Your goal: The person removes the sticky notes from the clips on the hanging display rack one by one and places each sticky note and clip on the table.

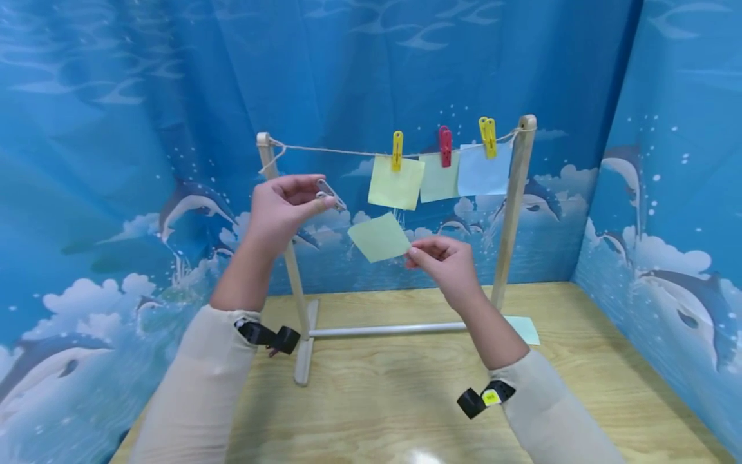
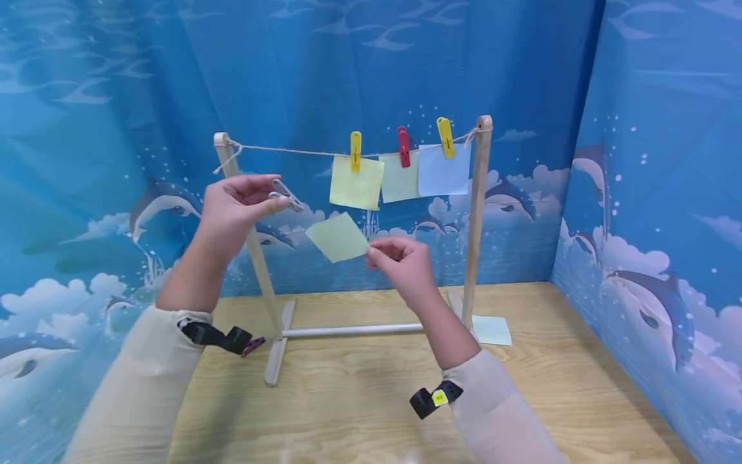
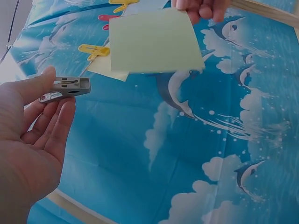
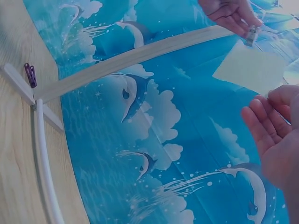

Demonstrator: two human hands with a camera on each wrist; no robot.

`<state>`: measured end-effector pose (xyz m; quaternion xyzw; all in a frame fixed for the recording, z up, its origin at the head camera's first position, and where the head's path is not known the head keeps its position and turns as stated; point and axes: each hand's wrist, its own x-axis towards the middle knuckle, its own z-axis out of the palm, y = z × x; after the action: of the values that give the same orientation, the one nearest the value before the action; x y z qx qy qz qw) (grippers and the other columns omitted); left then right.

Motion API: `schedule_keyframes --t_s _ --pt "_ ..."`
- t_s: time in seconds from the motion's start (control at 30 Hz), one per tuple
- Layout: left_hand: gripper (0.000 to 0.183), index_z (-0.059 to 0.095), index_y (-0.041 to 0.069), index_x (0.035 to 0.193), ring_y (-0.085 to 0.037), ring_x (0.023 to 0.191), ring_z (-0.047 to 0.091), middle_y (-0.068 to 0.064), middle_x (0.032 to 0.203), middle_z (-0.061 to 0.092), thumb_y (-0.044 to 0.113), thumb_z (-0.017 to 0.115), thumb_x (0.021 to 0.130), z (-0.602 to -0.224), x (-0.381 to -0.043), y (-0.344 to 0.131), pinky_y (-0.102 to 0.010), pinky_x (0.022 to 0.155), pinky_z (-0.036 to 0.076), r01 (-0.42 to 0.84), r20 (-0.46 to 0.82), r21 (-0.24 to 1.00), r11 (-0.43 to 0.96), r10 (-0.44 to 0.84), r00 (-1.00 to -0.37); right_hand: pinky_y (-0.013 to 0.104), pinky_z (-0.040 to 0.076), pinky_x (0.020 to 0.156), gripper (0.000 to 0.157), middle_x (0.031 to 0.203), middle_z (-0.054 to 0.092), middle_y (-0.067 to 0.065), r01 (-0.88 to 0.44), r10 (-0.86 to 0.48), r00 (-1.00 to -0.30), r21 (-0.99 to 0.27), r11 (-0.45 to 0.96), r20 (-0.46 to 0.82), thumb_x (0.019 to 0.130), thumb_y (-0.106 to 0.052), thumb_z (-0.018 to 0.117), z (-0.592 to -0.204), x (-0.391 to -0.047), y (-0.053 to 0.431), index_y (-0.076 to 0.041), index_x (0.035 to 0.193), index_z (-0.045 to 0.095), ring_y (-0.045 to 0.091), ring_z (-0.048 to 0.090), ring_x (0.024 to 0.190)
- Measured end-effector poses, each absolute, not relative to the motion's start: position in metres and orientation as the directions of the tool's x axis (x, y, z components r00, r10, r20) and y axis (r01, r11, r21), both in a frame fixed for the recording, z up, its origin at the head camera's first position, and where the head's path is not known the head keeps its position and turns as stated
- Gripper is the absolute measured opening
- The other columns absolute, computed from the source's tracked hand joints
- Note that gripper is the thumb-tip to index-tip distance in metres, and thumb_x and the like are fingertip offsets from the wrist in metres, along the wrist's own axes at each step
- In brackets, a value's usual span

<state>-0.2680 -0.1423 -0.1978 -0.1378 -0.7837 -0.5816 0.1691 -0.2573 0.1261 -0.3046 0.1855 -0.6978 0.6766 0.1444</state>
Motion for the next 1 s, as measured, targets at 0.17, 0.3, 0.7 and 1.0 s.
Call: schedule_keyframes --t_s 0.17,0.3,0.7,1.0 --pt "0.046 0.070 0.015 0.119 -0.017 0.100 0.067 -0.005 0.108 0.071 0.034 0.081 0.080 -0.210 -0.267 -0.147 -0.030 0.091 0.053 0.384 0.397 0.884 0.264 0.008 -0.918 0.034 0.057 0.082 0.024 0.094 0.071 0.016 -0.373 -0.023 -0.927 -0.926 -0.053 0.375 0.091 -0.016 0.071 -0.309 -0.251 0.131 0.003 0.104 0.069 0.021 0.072 0.080" --pt "0.046 0.069 0.014 0.122 -0.017 0.100 0.067 -0.006 0.109 0.070 0.032 0.081 0.080 -0.220 -0.266 -0.150 -0.029 0.091 0.053 0.378 0.387 0.892 0.248 0.012 -0.922 0.034 0.057 0.081 0.023 0.091 0.071 0.011 -0.355 0.004 -0.935 -0.932 -0.079 0.355 0.091 -0.014 0.070 -0.313 -0.247 0.134 0.004 0.106 0.067 0.019 0.071 0.078" --pt "0.042 0.067 0.004 0.121 -0.017 0.097 0.069 -0.010 0.107 0.071 0.019 0.079 0.083 -0.245 -0.259 -0.162 -0.027 0.085 0.055 0.445 0.439 0.875 0.191 0.075 -0.895 0.033 0.058 0.079 0.020 0.089 0.072 0.007 -0.367 0.034 -0.930 -0.922 -0.122 0.366 0.091 -0.014 0.070 -0.325 -0.243 0.145 0.003 0.103 0.069 0.017 0.071 0.075" --pt "0.041 0.067 0.003 0.121 -0.014 0.095 0.069 -0.010 0.107 0.071 0.018 0.078 0.084 -0.263 -0.250 -0.172 -0.025 0.084 0.055 0.458 0.460 0.866 0.202 0.041 -0.887 0.031 0.057 0.081 0.019 0.085 0.072 0.004 -0.384 0.075 -0.923 -0.911 -0.148 0.377 0.090 -0.013 0.071 -0.333 -0.236 0.161 0.003 0.101 0.069 0.015 0.071 0.073"
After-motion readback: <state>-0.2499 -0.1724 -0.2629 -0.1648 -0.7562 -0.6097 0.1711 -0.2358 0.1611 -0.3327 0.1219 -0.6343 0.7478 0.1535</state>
